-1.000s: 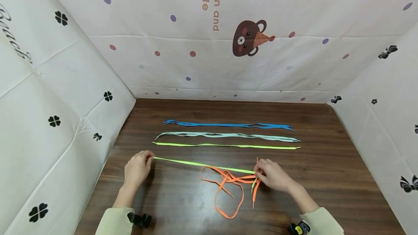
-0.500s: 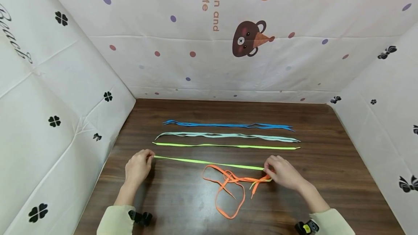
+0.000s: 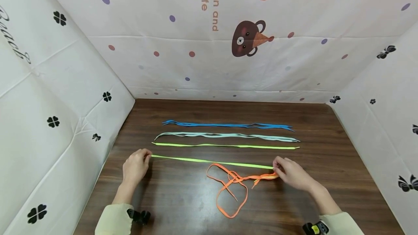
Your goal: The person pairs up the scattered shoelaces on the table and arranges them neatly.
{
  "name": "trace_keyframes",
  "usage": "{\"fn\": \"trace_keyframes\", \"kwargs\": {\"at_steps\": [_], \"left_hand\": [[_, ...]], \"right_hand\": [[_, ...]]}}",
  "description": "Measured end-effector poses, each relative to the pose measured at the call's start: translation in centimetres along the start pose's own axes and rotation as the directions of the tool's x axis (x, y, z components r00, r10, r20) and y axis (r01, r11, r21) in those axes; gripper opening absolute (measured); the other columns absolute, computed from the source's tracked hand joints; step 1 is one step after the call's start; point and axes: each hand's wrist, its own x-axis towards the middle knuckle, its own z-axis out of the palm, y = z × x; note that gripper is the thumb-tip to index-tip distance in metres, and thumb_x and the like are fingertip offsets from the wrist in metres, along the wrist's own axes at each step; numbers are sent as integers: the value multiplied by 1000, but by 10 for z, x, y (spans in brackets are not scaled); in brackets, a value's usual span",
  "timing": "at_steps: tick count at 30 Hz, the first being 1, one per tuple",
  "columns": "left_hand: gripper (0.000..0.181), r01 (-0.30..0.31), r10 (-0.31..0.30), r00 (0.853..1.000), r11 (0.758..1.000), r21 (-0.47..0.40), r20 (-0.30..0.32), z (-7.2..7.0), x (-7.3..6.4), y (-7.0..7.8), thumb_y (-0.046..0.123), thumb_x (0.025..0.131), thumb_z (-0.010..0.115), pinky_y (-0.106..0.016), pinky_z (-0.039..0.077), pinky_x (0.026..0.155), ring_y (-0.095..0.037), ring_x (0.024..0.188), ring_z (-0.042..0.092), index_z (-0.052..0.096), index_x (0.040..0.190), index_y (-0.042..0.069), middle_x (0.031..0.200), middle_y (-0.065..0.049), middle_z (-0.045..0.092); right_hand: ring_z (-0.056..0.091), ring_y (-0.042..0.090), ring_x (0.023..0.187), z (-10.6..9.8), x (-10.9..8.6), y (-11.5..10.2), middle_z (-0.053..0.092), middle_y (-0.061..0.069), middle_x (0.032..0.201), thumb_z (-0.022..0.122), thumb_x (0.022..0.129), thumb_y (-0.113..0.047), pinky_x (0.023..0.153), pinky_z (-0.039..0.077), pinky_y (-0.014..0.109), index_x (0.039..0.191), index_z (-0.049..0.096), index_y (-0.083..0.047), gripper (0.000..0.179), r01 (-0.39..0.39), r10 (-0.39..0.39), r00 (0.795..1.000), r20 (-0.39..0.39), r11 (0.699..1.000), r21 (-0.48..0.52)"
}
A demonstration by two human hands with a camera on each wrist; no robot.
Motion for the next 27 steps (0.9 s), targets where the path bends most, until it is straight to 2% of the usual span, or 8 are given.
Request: {"fn": "trace_keyframes", "kwargs": {"at_steps": [4,10,11,17,18,20,27], "left_hand": [[3,-3,3,1000,1000,9,-8,-1,2,-1,11,81,67,-49,46,54,-30,71,64,67,84,10,81,-6,66],[3,6,-5,1000,1000,26,-23,-5,4,-7,10,81,67,-49,46,53,-31,70,63,67,85,9,81,-7,66],[4,6,-5,1000,1000,29,-25,-6,4,-9,10,81,67,-49,46,53,-31,70,63,67,85,9,81,-7,66],[5,-11,11,1000,999,44,-9,-5,5,-14,11,82,67,-45,46,52,-28,67,62,67,85,7,80,-7,65],[5,-12,12,1000,999,46,-8,-5,5,-14,11,82,68,-45,47,52,-28,67,62,67,85,7,80,-7,66],[5,-11,11,1000,999,48,-3,-5,6,-15,11,82,67,-45,46,51,-28,67,62,67,85,7,81,-8,66],[6,5,-6,1000,999,39,30,-1,8,-21,14,83,67,-44,46,49,-30,65,63,67,86,8,85,-10,67]], "right_hand": [[38,3,64,-5,0,2,45,-13,69,63,82,0,54,32,19,85,52,-17,21,8,-8,1000,-31,1000,-13],[36,1,59,-16,-4,8,55,-9,75,66,81,0,51,32,21,89,59,-17,20,-21,18,995,-98,999,-30],[36,0,57,-17,-5,10,55,-8,75,66,81,0,54,39,23,89,59,-17,20,-30,26,994,-110,999,-35],[34,-1,57,-20,-8,21,51,-10,71,68,80,-3,53,38,23,86,61,-15,16,-41,30,984,-176,997,-58],[35,-1,58,-19,-8,23,50,-11,71,68,79,-3,49,32,21,86,61,-14,15,-43,31,982,-184,997,-60],[35,-1,57,-18,-9,30,49,-10,69,68,78,-2,49,31,20,84,61,-14,15,-49,33,978,-206,996,-74],[38,4,58,-11,-14,55,53,-6,70,67,79,-3,50,33,23,85,62,-12,12,-167,140,963,-229,981,-103]]}}
